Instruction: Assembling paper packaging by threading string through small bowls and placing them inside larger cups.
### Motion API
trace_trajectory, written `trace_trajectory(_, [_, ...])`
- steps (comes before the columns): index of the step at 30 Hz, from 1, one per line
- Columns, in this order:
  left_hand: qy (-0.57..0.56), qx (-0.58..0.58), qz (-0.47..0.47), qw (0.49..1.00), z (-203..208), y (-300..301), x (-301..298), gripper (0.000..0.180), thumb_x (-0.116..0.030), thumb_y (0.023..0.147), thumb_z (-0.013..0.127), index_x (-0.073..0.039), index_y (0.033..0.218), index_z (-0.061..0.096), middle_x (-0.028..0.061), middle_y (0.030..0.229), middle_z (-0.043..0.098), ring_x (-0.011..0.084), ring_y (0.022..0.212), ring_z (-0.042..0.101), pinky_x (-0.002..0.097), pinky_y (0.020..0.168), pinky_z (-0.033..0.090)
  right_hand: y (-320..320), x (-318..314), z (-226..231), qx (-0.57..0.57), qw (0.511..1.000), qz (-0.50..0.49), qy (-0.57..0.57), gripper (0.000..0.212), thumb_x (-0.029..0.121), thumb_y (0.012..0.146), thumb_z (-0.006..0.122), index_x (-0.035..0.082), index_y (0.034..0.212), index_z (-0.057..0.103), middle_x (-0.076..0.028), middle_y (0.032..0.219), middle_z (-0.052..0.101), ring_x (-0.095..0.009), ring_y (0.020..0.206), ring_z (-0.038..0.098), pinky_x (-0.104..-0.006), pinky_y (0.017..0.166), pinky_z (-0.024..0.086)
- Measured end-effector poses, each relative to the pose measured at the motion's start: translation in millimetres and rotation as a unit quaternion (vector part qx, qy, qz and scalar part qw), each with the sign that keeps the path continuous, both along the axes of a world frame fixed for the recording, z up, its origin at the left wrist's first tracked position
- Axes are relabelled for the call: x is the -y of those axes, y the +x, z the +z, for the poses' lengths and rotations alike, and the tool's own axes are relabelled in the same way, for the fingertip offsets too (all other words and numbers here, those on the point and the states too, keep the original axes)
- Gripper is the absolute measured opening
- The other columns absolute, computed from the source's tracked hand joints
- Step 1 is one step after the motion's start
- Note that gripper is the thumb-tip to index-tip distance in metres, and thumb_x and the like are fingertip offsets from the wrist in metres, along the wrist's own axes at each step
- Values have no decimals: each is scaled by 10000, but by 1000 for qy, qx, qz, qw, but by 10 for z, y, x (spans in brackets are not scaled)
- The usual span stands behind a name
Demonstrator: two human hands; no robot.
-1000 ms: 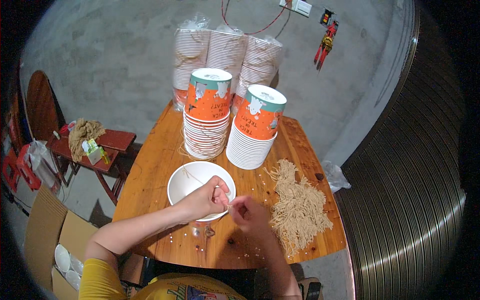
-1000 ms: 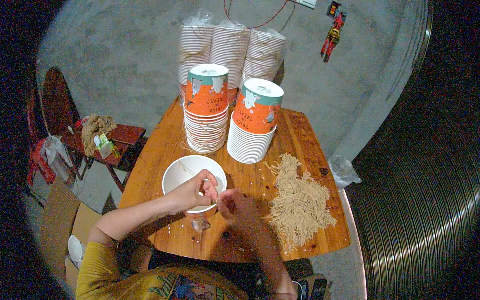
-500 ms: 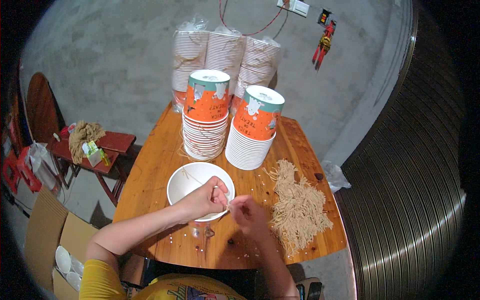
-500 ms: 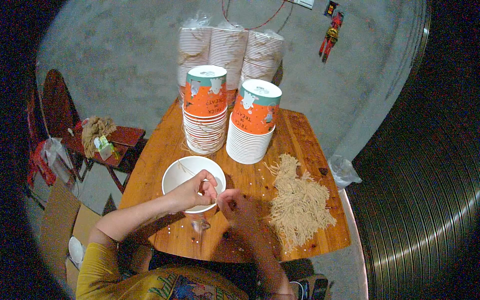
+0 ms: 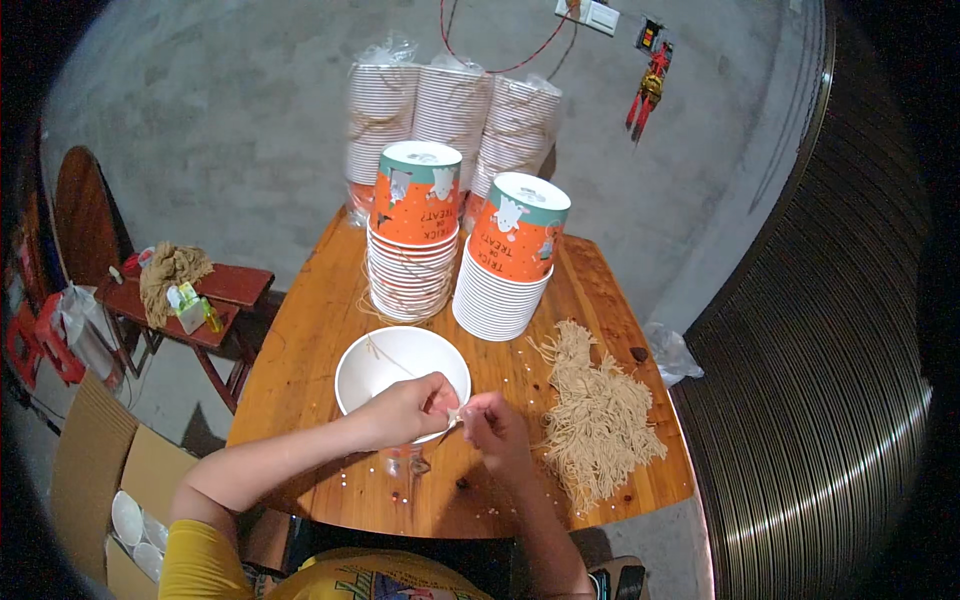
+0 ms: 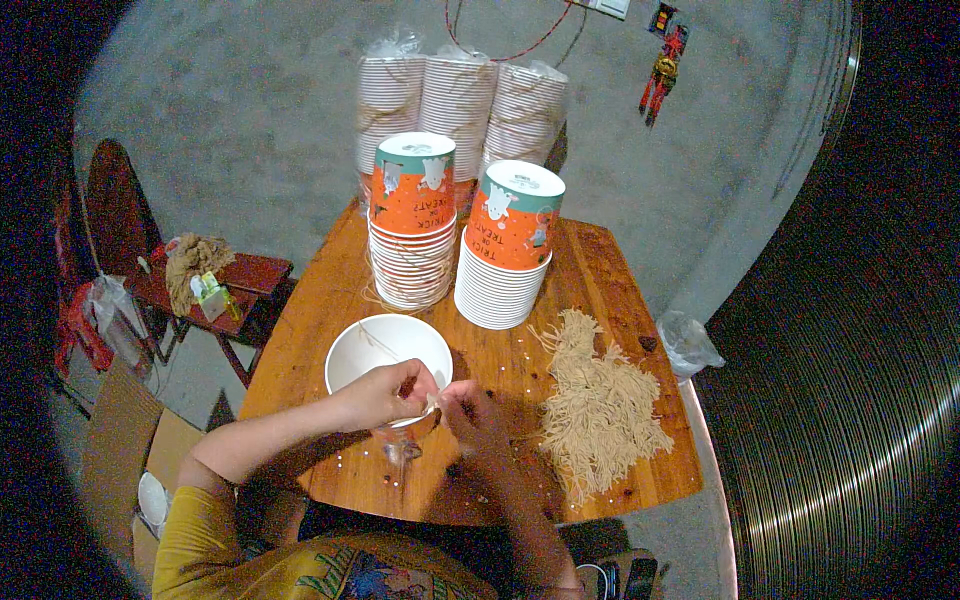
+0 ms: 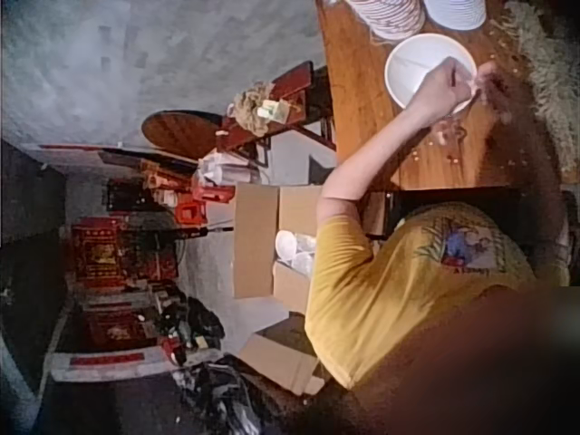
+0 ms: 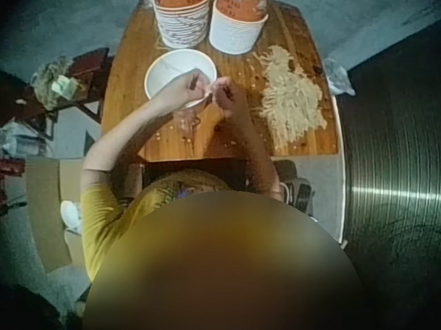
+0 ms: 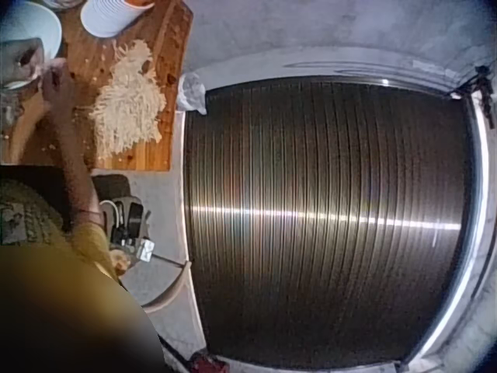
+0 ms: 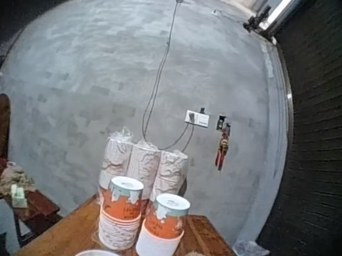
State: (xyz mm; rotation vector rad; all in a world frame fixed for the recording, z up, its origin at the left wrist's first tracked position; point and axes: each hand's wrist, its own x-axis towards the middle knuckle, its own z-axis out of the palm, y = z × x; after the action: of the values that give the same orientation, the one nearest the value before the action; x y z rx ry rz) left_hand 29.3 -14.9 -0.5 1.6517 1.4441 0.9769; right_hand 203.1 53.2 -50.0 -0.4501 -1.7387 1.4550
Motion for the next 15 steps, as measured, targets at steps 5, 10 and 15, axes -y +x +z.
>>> trace_trajectory(5, [52, -97, 17, 994, 115, 51, 42, 121, -113, 803, 586, -1, 848, 572, 124, 783, 588, 243, 750, 581, 346, 699, 474, 15, 21, -19, 1, 999, -24, 36, 85, 140, 947, 530, 67, 903, 526, 34, 677, 501, -32, 581, 431, -190, 527, 355])
trace_trajectory(10, [60, -118, 40, 990, 125, 34, 65, 112, -104, 800, 565, 4, 823, 579, 151, 808, 604, 281, 776, 595, 370, 718, 476, 58, 50, -10, 44, 996, -49, 67, 81, 126, 942, 531, 68, 886, 522, 30, 699, 503, -42, 612, 444, -199, 562, 373])
trace_trajectory(15, [60, -106, 49, 991, 95, 28, 74, 121, -111, 803, 565, 7, 819, 582, 153, 810, 603, 290, 780, 592, 377, 729, 474, 90, 138, 63, 69, 993, -66, 66, 84, 126, 935, 532, 61, 883, 517, 27, 711, 497, -58, 651, 460, -218, 602, 387])
